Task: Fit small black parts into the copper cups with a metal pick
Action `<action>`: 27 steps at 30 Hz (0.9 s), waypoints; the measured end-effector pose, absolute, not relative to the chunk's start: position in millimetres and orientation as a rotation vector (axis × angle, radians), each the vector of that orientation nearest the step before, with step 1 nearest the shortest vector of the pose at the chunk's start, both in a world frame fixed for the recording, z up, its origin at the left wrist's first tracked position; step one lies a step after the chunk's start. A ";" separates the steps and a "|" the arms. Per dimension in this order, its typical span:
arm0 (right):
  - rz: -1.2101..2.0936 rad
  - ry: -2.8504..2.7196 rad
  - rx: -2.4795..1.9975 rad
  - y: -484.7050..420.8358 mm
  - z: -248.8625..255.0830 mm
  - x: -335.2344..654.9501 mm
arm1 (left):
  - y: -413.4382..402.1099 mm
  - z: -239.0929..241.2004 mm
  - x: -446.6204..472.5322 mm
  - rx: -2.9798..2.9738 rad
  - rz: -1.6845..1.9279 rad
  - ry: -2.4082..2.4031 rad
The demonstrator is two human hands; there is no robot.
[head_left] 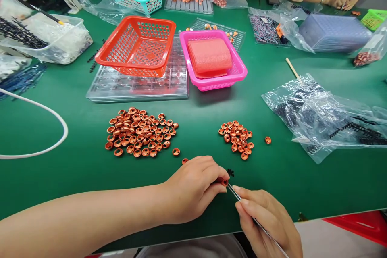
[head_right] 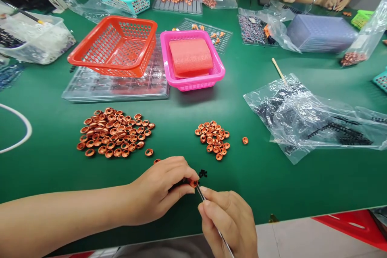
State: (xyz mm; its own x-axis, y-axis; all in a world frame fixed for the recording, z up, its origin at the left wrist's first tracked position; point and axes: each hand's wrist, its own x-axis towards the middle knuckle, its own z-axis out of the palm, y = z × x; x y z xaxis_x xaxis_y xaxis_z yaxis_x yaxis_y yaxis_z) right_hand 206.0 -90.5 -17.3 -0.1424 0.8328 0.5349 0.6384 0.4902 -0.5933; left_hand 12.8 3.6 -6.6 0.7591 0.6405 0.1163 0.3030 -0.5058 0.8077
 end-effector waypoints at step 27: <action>0.325 -1.836 -1.232 -94.2 -19.5 203.2 | 3.3 -9.5 12.8 2.074 0.510 0.704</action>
State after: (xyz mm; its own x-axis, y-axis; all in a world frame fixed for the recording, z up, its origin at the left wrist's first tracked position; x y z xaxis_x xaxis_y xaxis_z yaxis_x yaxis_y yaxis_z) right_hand 203.2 -94.2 -19.5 -0.1251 0.8466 0.5173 0.6172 0.4746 -0.6276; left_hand 12.8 3.3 -9.5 0.7570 0.6463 0.0963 0.2929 -0.4674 0.8341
